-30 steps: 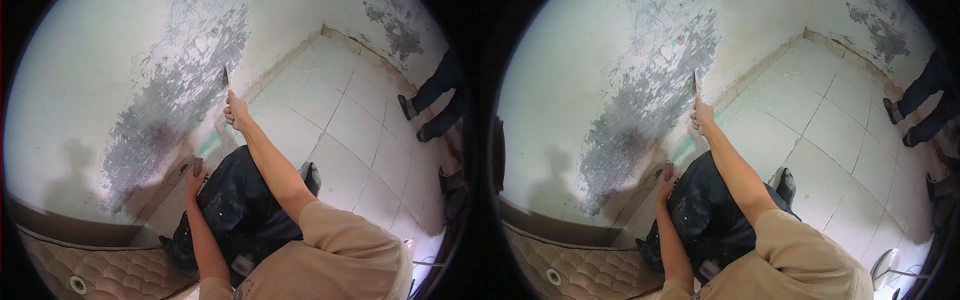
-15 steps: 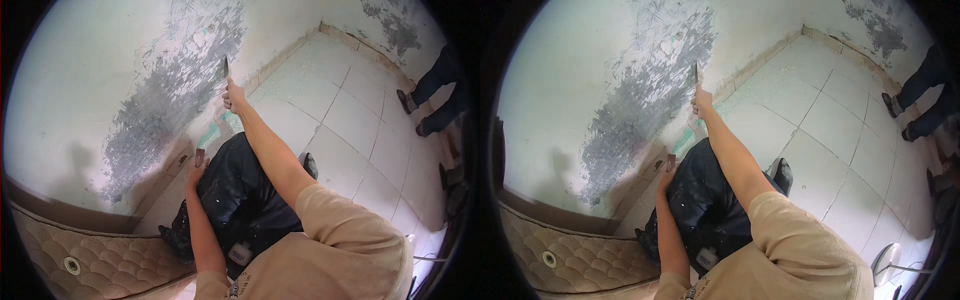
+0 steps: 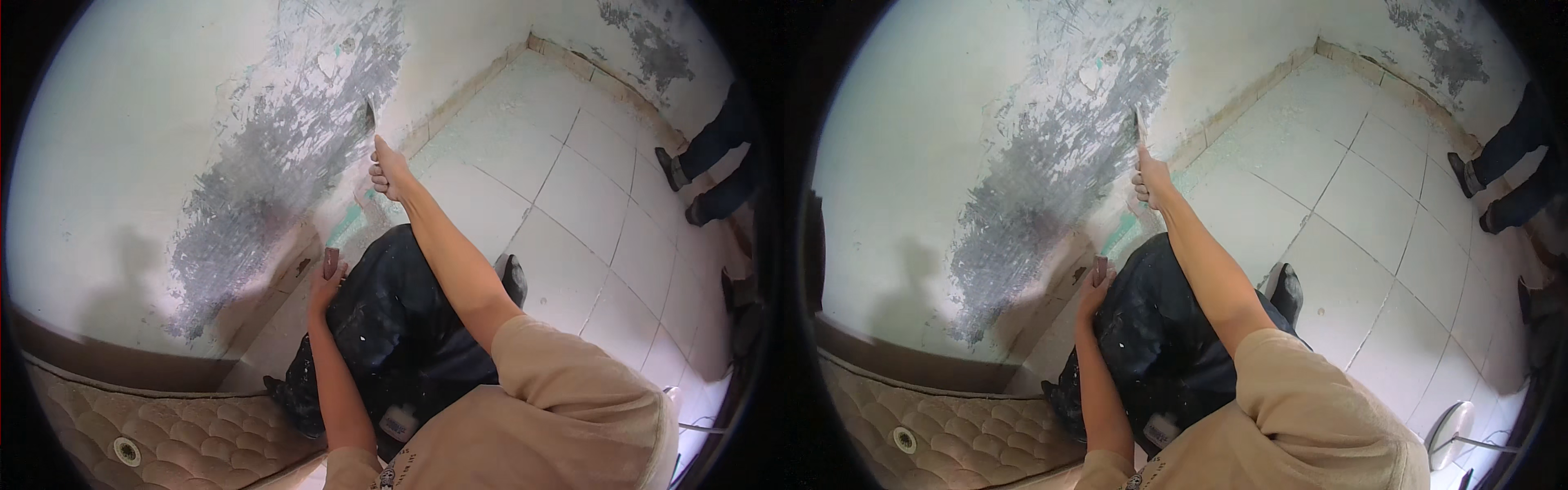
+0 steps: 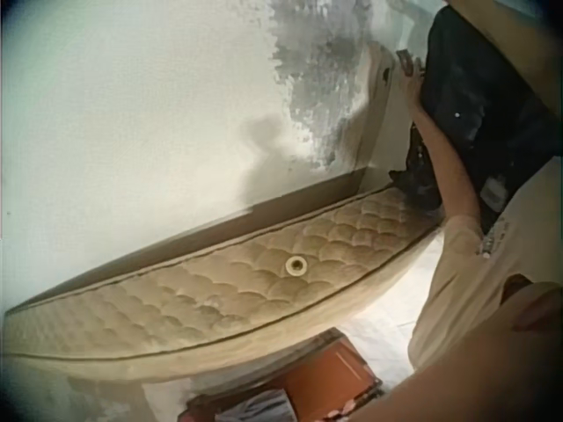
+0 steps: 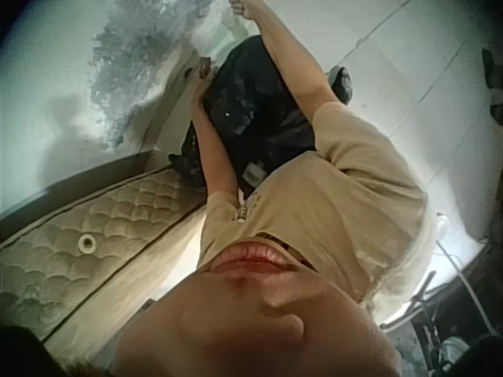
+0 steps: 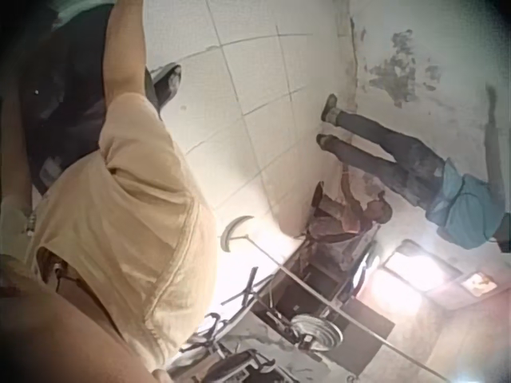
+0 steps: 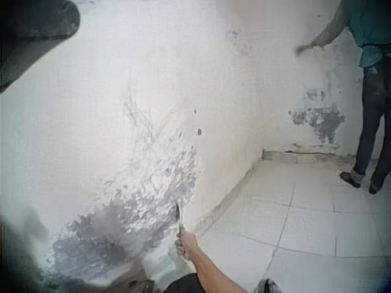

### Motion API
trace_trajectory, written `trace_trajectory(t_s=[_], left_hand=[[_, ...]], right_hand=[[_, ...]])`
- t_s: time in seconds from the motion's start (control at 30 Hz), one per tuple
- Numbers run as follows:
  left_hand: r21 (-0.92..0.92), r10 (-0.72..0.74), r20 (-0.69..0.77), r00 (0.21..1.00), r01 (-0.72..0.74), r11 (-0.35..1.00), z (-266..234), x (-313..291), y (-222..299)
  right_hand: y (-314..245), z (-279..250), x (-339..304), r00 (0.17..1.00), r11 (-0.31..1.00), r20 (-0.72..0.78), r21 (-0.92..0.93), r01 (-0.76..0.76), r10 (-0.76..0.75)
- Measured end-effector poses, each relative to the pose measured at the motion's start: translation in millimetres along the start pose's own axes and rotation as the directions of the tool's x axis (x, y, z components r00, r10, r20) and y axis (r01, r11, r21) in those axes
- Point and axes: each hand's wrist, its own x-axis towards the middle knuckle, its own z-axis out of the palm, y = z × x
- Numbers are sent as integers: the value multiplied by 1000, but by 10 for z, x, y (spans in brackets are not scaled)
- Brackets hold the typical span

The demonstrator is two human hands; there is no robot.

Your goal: The person scrapes old paint from a wall using a putty knife.

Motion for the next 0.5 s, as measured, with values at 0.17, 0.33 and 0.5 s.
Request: trace_trajectory(t_s=[0.17,0.33,0.5], left_hand=[[150,156,-56,986,-146,978,-69,-45,-82],[159,95,-45,994,-87,983,-50,-96,55],[225,82,-73,994,-64,972,-107,-113,64]], right_hand=[[-36,57,-47,995,999,-91,-37,38,-42],[40,29,-63,988,993,-144,-109,46,-61],[122,41,-158,944,942,-199,-262,209,-264]])
